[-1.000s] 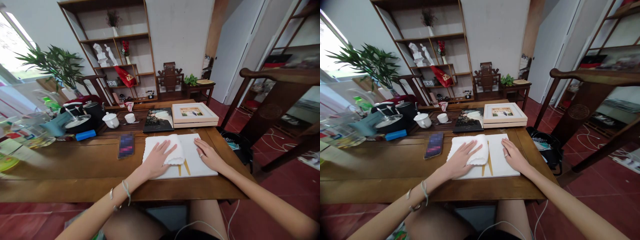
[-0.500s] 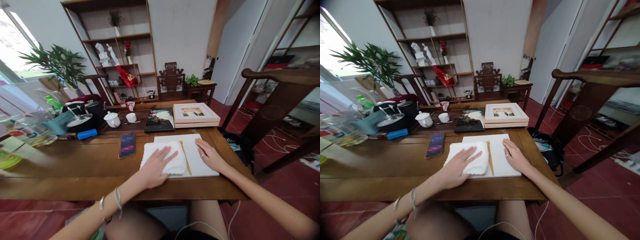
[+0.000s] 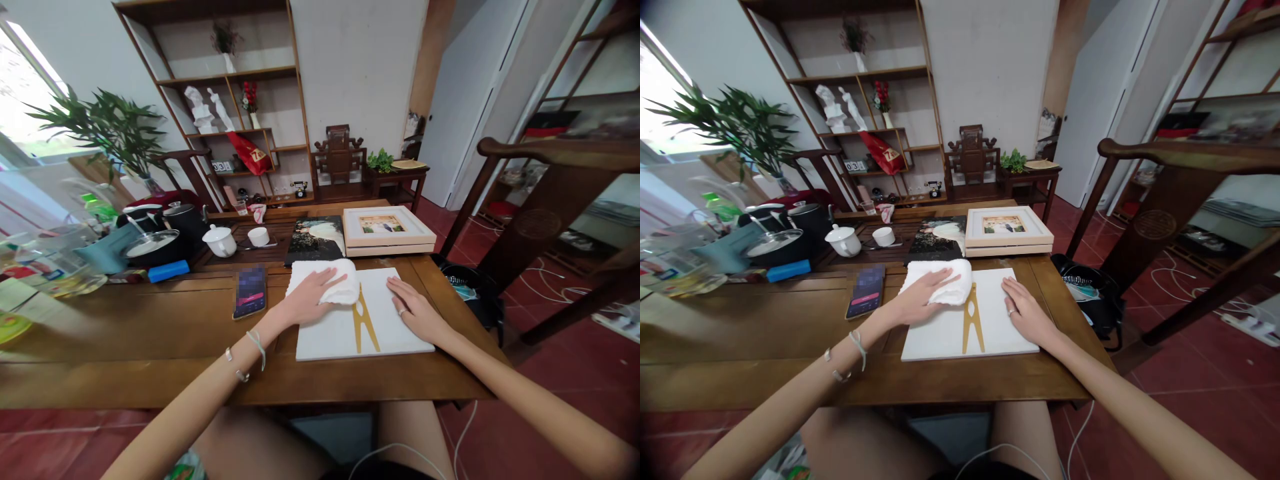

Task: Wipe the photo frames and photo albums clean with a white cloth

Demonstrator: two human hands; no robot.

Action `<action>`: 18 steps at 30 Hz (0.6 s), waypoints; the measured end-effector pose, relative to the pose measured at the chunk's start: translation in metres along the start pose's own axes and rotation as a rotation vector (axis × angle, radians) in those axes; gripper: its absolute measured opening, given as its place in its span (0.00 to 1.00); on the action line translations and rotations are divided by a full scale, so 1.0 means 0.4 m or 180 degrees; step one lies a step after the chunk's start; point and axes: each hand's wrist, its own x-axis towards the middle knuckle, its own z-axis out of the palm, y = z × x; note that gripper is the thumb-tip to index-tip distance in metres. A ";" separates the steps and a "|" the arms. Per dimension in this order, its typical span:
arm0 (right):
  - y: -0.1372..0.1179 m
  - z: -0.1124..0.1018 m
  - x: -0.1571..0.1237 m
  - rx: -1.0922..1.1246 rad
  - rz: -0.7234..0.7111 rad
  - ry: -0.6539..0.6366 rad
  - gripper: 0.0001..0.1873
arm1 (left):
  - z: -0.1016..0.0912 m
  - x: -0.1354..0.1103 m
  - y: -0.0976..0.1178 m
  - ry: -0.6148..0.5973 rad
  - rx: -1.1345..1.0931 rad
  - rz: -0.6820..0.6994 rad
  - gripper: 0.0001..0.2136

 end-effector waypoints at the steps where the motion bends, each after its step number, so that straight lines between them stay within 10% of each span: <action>1: 0.000 0.000 0.000 0.0001 0.0001 0.0001 0.23 | 0.003 -0.019 0.017 -0.0018 -0.0012 0.0021 0.30; 10: 0.004 0.005 -0.002 -0.0045 0.0022 0.0037 0.23 | 0.028 -0.213 0.245 -0.0370 0.0005 0.0068 0.44; 18: 0.007 0.005 0.000 -0.0053 -0.0012 0.0047 0.22 | 0.039 -0.114 0.194 -0.0245 0.0044 -0.0096 0.39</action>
